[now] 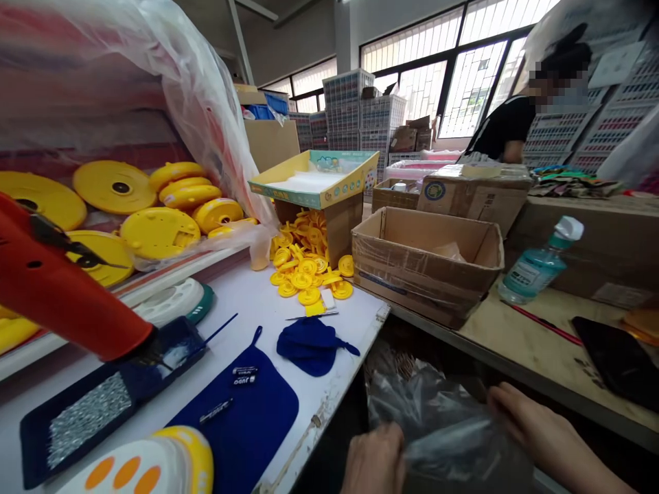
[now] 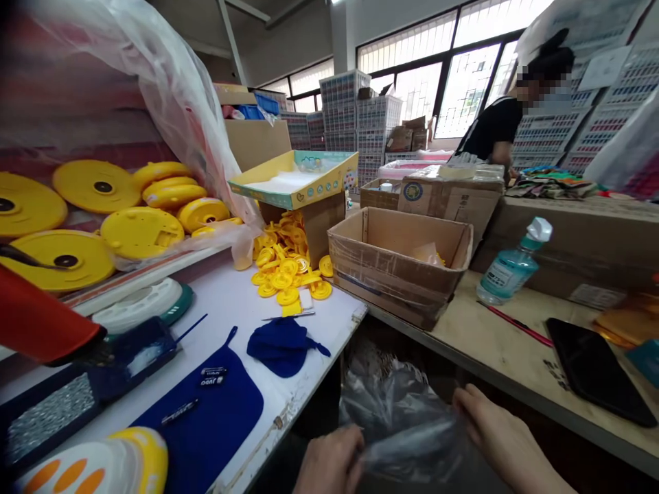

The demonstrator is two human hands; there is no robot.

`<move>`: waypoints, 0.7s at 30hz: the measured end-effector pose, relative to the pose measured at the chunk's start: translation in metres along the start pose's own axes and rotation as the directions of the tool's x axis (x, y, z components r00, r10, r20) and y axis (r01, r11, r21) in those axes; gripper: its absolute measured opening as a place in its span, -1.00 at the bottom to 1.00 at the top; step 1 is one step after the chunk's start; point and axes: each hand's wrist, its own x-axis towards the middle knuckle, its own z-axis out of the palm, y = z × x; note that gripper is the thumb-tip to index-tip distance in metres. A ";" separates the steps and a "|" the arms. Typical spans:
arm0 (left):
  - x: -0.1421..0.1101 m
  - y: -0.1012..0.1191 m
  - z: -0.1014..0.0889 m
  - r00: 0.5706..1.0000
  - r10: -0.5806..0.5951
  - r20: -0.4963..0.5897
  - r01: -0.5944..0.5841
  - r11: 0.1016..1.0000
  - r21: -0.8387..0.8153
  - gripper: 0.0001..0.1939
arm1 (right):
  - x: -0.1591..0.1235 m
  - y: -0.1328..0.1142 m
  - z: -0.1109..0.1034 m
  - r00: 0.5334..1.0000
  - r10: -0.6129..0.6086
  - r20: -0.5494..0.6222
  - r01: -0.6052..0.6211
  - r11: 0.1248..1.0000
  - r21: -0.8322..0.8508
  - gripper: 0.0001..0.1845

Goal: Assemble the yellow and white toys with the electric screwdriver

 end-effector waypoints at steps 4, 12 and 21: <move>-0.003 -0.004 -0.017 0.985 0.012 -0.175 -0.004 0.999 0.046 -0.73 | 0.005 -0.004 -0.010 0.991 -0.024 -0.132 0.036 0.996 0.085 -0.83; -0.008 -0.024 0.005 0.979 -0.003 -0.203 0.014 0.998 0.054 -0.80 | -0.004 0.006 0.029 0.987 -0.062 0.151 0.034 0.983 0.178 -0.83; -0.013 -0.018 0.006 0.999 -0.040 -0.017 0.040 0.999 0.006 -0.75 | -0.006 0.004 0.017 0.976 -0.060 0.208 0.028 0.988 0.153 -0.74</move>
